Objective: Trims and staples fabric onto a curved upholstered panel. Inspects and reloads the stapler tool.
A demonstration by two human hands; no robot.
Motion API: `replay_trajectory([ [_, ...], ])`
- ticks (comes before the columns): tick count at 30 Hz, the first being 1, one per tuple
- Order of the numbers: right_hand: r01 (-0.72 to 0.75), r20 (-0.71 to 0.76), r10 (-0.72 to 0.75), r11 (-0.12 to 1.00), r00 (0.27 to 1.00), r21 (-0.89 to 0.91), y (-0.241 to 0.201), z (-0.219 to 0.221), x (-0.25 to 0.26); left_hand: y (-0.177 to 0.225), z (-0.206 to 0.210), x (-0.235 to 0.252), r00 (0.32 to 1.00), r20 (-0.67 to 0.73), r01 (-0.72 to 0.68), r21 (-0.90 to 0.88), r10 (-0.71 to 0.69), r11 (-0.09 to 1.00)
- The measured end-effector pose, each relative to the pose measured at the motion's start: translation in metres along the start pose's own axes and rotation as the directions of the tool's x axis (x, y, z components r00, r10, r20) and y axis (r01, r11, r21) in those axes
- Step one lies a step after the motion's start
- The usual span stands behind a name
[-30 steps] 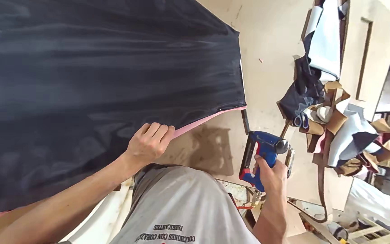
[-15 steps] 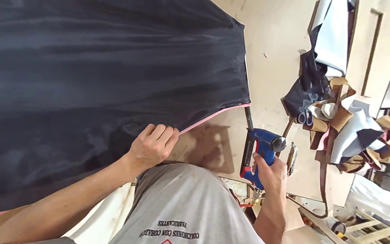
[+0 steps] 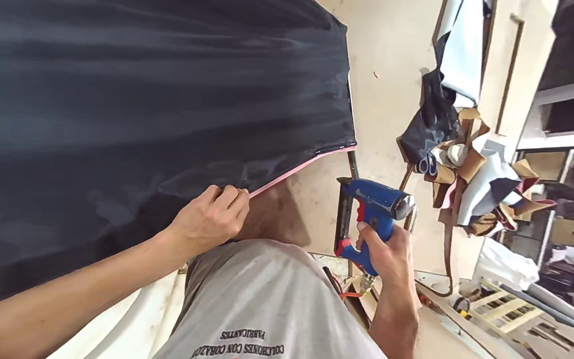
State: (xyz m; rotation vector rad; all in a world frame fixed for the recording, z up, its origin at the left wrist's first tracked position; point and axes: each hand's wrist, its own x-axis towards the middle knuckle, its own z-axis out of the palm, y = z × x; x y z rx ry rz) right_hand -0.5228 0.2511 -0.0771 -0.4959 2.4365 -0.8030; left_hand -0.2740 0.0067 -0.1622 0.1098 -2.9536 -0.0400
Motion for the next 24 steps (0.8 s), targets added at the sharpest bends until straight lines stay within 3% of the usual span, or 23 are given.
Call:
replay_trajectory([
  [7, 0.158, 0.154, -0.129, 0.967, 0.980, -0.199, -0.046, 0.013, 0.031, 0.001, -0.001, -0.001, 1.000, -0.015, 0.015, -0.048, -0.016, 0.999],
  [17, 0.106, 0.237, -0.023, 0.933, 0.971, -0.343, -0.066, 0.025, 0.057, -0.001, 0.001, -0.001, 0.999, -0.026, 0.030, -0.076, -0.032, 0.997],
  [24, 0.118, 0.286, -0.020, 0.936, 0.958, -0.331, -0.070, 0.039, 0.039, -0.002, 0.002, -0.003, 0.998, -0.037, 0.047, -0.113, -0.051, 0.993],
])
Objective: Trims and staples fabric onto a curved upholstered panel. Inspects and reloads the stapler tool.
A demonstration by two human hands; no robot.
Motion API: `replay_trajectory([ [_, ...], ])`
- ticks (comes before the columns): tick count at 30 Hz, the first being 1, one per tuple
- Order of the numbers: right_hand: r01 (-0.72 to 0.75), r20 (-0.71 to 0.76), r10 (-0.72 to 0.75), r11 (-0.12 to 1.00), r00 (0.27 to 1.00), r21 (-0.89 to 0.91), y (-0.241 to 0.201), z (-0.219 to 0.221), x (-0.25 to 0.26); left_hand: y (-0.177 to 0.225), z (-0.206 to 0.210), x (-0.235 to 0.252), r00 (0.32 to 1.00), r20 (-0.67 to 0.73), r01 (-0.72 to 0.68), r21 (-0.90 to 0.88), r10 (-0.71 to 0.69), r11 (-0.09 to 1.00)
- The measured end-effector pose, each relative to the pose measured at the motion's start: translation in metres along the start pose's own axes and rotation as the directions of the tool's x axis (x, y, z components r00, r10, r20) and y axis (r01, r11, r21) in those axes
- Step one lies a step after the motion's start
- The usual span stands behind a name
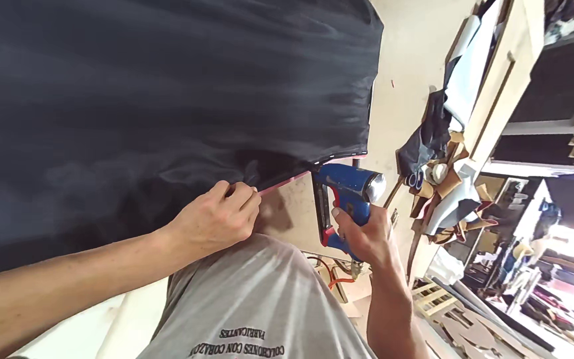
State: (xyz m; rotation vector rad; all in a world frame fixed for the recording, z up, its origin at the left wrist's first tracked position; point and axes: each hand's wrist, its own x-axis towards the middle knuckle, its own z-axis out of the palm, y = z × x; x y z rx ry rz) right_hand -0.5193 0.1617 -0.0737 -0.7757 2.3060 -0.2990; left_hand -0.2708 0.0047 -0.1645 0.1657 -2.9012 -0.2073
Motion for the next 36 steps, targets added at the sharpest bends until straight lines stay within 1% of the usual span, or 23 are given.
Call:
replay_trajectory([
  [3, 0.036, 0.008, -0.036, 0.999, 0.999, -0.020, -0.012, 0.012, -0.011, -0.001, 0.000, 0.000, 1.000, 0.009, -0.005, -0.001, 0.005, 1.000],
  [8, 0.047, 0.017, -0.046, 0.997, 0.999, -0.059, -0.028, 0.033, -0.032, -0.002, 0.002, -0.002, 1.000, -0.002, 0.004, -0.049, -0.004, 0.999],
  [12, 0.112, 0.004, -0.112, 0.991, 0.994, -0.070, -0.040, 0.048, -0.048, -0.002, 0.001, -0.003, 1.000, 0.006, -0.007, -0.083, 0.008, 0.997],
  [15, 0.143, 0.003, -0.143, 0.986, 0.990, -0.082, -0.047, 0.057, -0.055, -0.002, 0.000, -0.003, 1.000, 0.017, -0.015, -0.075, 0.016, 0.997],
  [18, 0.140, -0.004, -0.141, 0.985, 0.990, -0.100, -0.054, 0.065, -0.061, -0.002, 0.001, -0.006, 1.000, -0.008, -0.026, -0.071, 0.025, 0.997],
  [20, 0.106, -0.062, -0.113, 0.989, 0.992, -0.105, -0.052, 0.067, -0.070, -0.003, -0.006, -0.013, 1.000, -0.016, -0.007, -0.131, 0.005, 0.991],
  [22, 0.006, -0.191, -0.016, 0.998, 0.982, -0.057, -0.036, 0.063, -0.081, -0.008, -0.021, -0.030, 0.997, -0.054, 0.050, -0.209, -0.063, 0.977],
  [23, -0.065, -0.254, 0.057, 0.998, 0.965, -0.025, -0.023, 0.059, -0.085, -0.011, -0.030, -0.043, 0.989, -0.071, 0.107, -0.236, -0.127, 0.966],
  [25, -0.217, -0.339, 0.201, 0.976, 0.919, -0.009, 0.007, 0.048, -0.087, -0.018, -0.047, -0.076, 0.953, -0.065, 0.268, -0.262, -0.294, 0.927],
  [27, -0.300, -0.378, 0.255, 0.952, 0.890, -0.063, 0.039, 0.042, -0.081, -0.027, -0.058, -0.113, 0.902, -0.032, 0.409, -0.249, -0.430, 0.878],
  [29, -0.311, -0.402, 0.246, 0.945, 0.882, -0.102, 0.071, 0.041, -0.068, -0.030, -0.059, -0.145, 0.867, 0.013, 0.490, -0.210, -0.498, 0.846],
  [32, -0.332, -0.406, 0.258, 0.935, 0.877, -0.122, 0.102, 0.046, -0.042, -0.023, -0.052, -0.170, 0.837, 0.053, 0.545, -0.166, -0.544, 0.822],
  [34, -0.295, -0.405, 0.240, 0.952, 0.882, -0.078, 0.116, 0.056, -0.025, -0.023, -0.048, -0.176, 0.849, 0.035, 0.527, -0.140, -0.528, 0.838],
  [36, -0.252, -0.397, 0.201, 0.964, 0.896, -0.081, 0.125, 0.066, -0.021, -0.024, -0.048, -0.179, 0.879, 0.022, 0.474, -0.127, -0.476, 0.871],
])
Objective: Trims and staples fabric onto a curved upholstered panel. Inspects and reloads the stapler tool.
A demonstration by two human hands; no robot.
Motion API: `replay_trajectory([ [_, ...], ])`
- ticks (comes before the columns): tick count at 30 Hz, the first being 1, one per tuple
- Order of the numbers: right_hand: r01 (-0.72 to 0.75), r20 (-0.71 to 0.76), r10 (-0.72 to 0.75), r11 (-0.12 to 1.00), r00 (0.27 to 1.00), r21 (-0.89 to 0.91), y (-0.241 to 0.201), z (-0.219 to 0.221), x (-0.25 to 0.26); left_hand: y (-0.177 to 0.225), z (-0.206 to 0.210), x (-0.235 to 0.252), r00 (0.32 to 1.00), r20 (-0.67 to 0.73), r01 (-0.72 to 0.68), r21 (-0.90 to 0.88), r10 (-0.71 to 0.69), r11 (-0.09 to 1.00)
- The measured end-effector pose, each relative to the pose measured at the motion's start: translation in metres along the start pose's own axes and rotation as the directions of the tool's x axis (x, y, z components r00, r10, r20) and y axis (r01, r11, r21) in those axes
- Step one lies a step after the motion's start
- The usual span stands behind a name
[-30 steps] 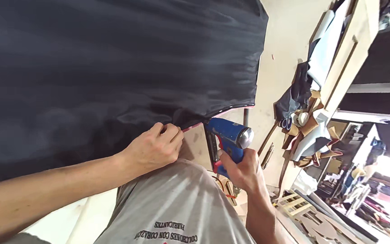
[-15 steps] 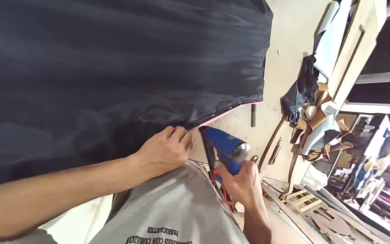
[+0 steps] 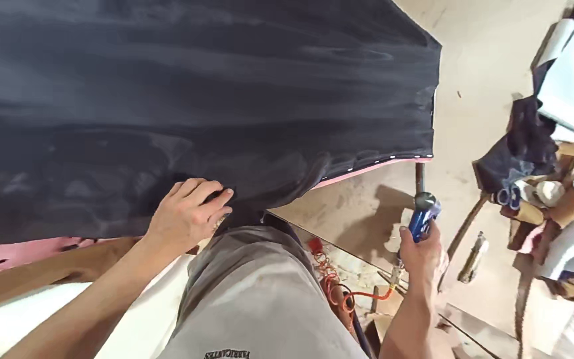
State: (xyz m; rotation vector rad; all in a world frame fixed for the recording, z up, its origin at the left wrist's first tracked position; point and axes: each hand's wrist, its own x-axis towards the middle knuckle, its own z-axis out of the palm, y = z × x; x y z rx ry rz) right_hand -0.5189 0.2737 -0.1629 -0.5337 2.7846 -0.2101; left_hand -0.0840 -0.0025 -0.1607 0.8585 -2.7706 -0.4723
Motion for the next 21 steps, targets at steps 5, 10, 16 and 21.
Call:
replay_trajectory([
  [5, 0.100, -0.080, -0.103, 0.994, 0.992, -0.038, -0.027, -0.011, -0.035, -0.005, -0.005, -0.005, 0.978, -0.150, -0.126, 0.135, 0.146, 0.983],
  [10, 0.547, -0.152, -0.528, 0.822, 0.836, 0.155, -0.117, 0.024, -0.135, -0.018, -0.027, 0.002, 0.898, -0.343, -0.193, 0.257, 0.277, 0.947],
  [16, 0.739, -0.268, -0.689, 0.633, 0.674, 0.231, -0.199, 0.095, -0.194, -0.031, -0.027, -0.007, 0.873, -0.248, -0.379, 0.200, 0.421, 0.904],
  [21, 0.732, -0.431, -0.636, 0.675, 0.640, 0.091, -0.209, 0.088, -0.160, -0.042, -0.021, -0.006, 0.875, -0.183, -0.421, 0.165, 0.447, 0.892],
])
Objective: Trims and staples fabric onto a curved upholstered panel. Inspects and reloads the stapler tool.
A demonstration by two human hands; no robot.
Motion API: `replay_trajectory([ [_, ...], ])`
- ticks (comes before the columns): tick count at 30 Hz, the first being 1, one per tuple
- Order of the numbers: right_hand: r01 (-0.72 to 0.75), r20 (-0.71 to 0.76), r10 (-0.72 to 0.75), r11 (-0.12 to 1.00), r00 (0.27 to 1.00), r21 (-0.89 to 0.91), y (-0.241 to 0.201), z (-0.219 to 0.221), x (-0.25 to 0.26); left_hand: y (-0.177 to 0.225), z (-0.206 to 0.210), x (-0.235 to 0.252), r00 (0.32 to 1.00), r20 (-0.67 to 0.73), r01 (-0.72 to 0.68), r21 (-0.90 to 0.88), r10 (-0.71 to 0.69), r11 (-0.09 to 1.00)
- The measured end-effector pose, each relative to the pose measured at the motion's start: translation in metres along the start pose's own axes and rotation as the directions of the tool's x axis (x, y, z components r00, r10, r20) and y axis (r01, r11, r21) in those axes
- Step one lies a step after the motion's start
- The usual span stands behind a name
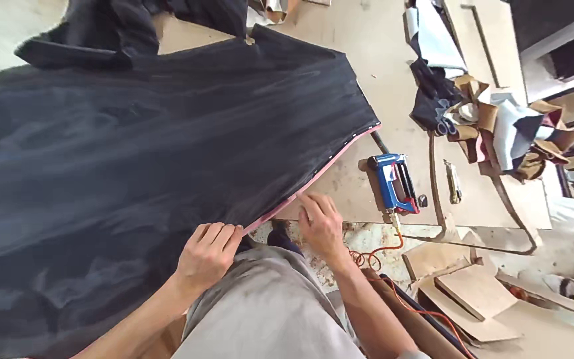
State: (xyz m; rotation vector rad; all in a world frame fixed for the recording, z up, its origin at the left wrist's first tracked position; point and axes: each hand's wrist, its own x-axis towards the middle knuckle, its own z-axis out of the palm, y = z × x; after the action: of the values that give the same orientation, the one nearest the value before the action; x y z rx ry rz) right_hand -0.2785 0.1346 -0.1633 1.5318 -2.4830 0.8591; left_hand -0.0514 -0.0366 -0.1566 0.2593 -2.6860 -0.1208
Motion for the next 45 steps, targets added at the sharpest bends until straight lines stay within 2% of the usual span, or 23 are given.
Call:
replay_trajectory([
  [3, 0.200, 0.076, -0.197, 0.979, 0.977, -0.032, 0.035, 0.006, 0.034, 0.000, -0.001, 0.000, 1.000, -0.015, 0.004, 0.002, -0.004, 1.000],
  [5, 0.326, 0.190, -0.320, 0.945, 0.928, 0.001, 0.051, 0.011, 0.044, 0.000, 0.002, -0.002, 1.000, -0.002, -0.018, 0.000, 0.018, 1.000],
  [7, 0.400, 0.273, -0.399, 0.915, 0.876, 0.052, 0.058, 0.017, 0.043, 0.000, 0.004, -0.003, 1.000, 0.010, -0.012, 0.015, 0.012, 1.000],
  [9, 0.431, 0.271, -0.438, 0.898, 0.857, 0.086, 0.059, 0.024, 0.029, 0.001, 0.002, -0.003, 0.999, 0.041, 0.032, 0.022, -0.033, 0.999],
  [13, 0.425, 0.187, -0.442, 0.896, 0.877, 0.127, 0.049, 0.031, 0.012, 0.017, -0.007, 0.018, 0.979, 0.078, 0.192, -0.061, -0.187, 0.979],
  [16, 0.407, 0.158, -0.431, 0.899, 0.889, 0.163, 0.042, 0.036, 0.007, 0.046, 0.002, 0.051, 0.978, 0.053, 0.205, -0.071, -0.202, 0.976],
  [19, 0.397, 0.125, -0.419, 0.903, 0.899, 0.166, 0.040, 0.036, 0.014, 0.063, 0.029, 0.074, 0.967, 0.138, 0.215, -0.001, -0.213, 0.977],
  [22, 0.402, 0.091, -0.419, 0.902, 0.903, 0.158, 0.039, 0.034, 0.024, 0.061, 0.046, 0.074, 0.953, 0.198, 0.232, 0.011, -0.229, 0.973],
  [26, 0.371, -0.054, -0.367, 0.914, 0.929, 0.163, 0.037, 0.039, 0.029, 0.055, 0.040, 0.071, 0.935, 0.209, 0.313, -0.099, -0.288, 0.945],
  [28, 0.351, -0.132, -0.332, 0.920, 0.934, 0.173, 0.032, 0.041, 0.029, 0.056, 0.040, 0.072, 0.933, 0.164, 0.343, -0.144, -0.320, 0.928],
  [31, 0.326, -0.202, -0.290, 0.929, 0.935, 0.174, 0.025, 0.046, 0.029, 0.051, 0.044, 0.069, 0.968, 0.011, 0.249, -0.091, -0.249, 0.964],
  [33, 0.326, -0.193, -0.293, 0.930, 0.937, 0.168, 0.024, 0.047, 0.025, 0.043, 0.043, 0.066, 0.986, -0.051, 0.159, -0.019, -0.160, 0.987],
  [35, 0.303, -0.131, -0.284, 0.941, 0.950, 0.150, 0.025, 0.040, 0.020, 0.036, 0.043, 0.062, 0.996, -0.055, 0.076, 0.040, -0.074, 0.996],
  [37, 0.222, -0.087, -0.211, 0.966, 0.974, 0.134, 0.031, 0.023, 0.017, 0.030, 0.044, 0.059, 0.999, -0.040, -0.003, 0.059, 0.005, 0.998],
  [41, 0.034, -0.152, -0.026, 0.998, 0.988, 0.048, 0.056, 0.000, 0.014, 0.023, 0.044, 0.056, 0.997, -0.014, -0.077, 0.051, 0.078, 0.996],
  [45, 0.047, -0.156, -0.044, 0.999, 0.987, 0.019, 0.062, 0.008, 0.016, 0.019, 0.044, 0.056, 0.993, -0.009, -0.115, 0.043, 0.116, 0.992],
])
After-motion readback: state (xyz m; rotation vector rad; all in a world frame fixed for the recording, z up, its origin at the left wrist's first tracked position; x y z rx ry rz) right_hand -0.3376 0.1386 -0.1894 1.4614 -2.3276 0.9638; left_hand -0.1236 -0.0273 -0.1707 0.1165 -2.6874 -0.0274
